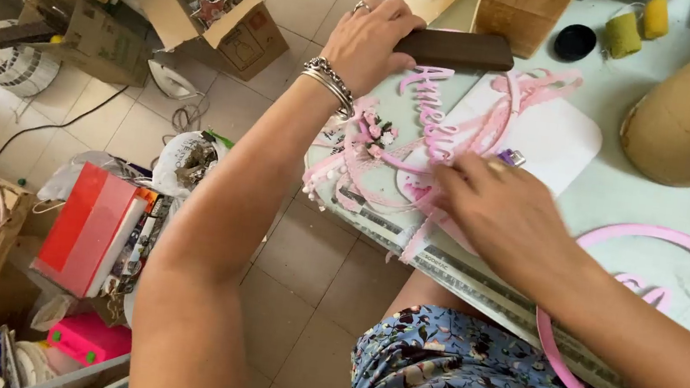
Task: Decorating pink circular frames with names using ribbons, lace, and small flowers
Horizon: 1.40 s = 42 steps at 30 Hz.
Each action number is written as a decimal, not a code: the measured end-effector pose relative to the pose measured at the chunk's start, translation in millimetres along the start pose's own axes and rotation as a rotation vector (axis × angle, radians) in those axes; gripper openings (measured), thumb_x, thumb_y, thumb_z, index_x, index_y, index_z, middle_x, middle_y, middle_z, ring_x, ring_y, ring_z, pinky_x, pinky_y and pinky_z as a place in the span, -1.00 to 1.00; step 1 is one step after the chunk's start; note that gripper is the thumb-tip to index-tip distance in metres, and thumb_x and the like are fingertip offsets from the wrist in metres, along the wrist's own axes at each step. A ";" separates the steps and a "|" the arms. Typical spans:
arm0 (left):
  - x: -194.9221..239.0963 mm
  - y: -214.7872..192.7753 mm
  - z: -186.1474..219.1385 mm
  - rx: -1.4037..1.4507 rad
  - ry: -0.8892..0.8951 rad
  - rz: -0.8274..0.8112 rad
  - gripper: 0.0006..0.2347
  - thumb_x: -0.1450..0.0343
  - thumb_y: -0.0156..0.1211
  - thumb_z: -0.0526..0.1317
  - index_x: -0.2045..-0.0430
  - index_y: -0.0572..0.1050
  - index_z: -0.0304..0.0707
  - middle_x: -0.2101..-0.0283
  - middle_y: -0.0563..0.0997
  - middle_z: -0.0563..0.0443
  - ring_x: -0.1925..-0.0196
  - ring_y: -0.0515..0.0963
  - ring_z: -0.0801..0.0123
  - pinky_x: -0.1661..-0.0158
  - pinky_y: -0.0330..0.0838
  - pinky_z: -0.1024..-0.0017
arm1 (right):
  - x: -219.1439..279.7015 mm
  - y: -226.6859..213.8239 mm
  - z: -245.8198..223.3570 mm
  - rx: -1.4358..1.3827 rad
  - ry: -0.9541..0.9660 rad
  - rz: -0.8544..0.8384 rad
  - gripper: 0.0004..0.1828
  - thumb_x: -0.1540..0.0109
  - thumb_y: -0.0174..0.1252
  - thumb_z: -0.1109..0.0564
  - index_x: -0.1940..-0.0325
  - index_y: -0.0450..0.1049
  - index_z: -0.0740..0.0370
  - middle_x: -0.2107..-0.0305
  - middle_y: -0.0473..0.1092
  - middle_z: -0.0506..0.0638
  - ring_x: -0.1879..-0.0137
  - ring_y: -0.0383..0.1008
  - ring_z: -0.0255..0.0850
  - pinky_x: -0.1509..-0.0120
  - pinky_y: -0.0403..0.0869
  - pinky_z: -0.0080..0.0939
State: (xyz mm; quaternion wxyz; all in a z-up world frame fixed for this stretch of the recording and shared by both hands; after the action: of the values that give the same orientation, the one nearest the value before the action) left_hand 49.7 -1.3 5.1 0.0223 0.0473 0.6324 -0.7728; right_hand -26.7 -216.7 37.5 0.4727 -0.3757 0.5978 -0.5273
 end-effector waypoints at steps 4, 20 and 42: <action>12.6 -16.6 -0.6 -0.086 0.010 0.070 -0.68 -0.29 0.22 -0.10 0.14 0.39 -0.17 0.17 0.34 0.03 0.36 0.40 0.06 0.27 0.34 0.19 | -27.6 31.4 -8.6 0.280 -0.042 0.158 -0.71 -0.21 -0.06 -0.12 0.22 0.34 0.12 0.34 0.27 -0.05 0.36 0.36 -0.22 0.38 0.33 -0.28; 103.8 -32.4 -77.2 0.221 -0.458 0.314 -0.67 -0.34 0.10 -0.03 0.20 0.38 -0.32 0.24 0.39 -0.05 0.21 0.32 0.28 0.22 0.33 0.41 | 18.4 -8.1 -10.9 0.221 -0.078 0.308 -0.94 -0.23 0.04 0.09 0.32 0.35 0.06 0.38 0.29 -0.14 0.61 0.25 -0.18 0.52 0.24 -0.23; 136.3 -25.3 71.8 1.080 -0.164 0.298 -0.70 -0.44 -0.30 -0.09 0.29 0.31 -0.39 0.46 0.44 -0.08 0.64 0.59 0.40 0.66 0.48 0.68 | 48.2 -60.6 26.1 0.428 -0.458 0.529 -0.97 -0.27 0.11 0.22 0.28 0.41 0.13 0.25 0.35 -0.21 0.22 0.39 -0.43 0.20 0.40 -0.44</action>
State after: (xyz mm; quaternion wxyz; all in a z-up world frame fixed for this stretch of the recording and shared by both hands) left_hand -91.5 -63.2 30.0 0.1529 0.0805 0.1298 -0.9764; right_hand -17.6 -279.3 89.2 0.7804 -0.2099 0.4299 -0.4026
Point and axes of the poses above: each hand's wrist, its own x-axis away from the middle knuckle, its own y-axis out of the palm, z = x × y, the point moved 5 cm from there along -x, towards the middle knuckle
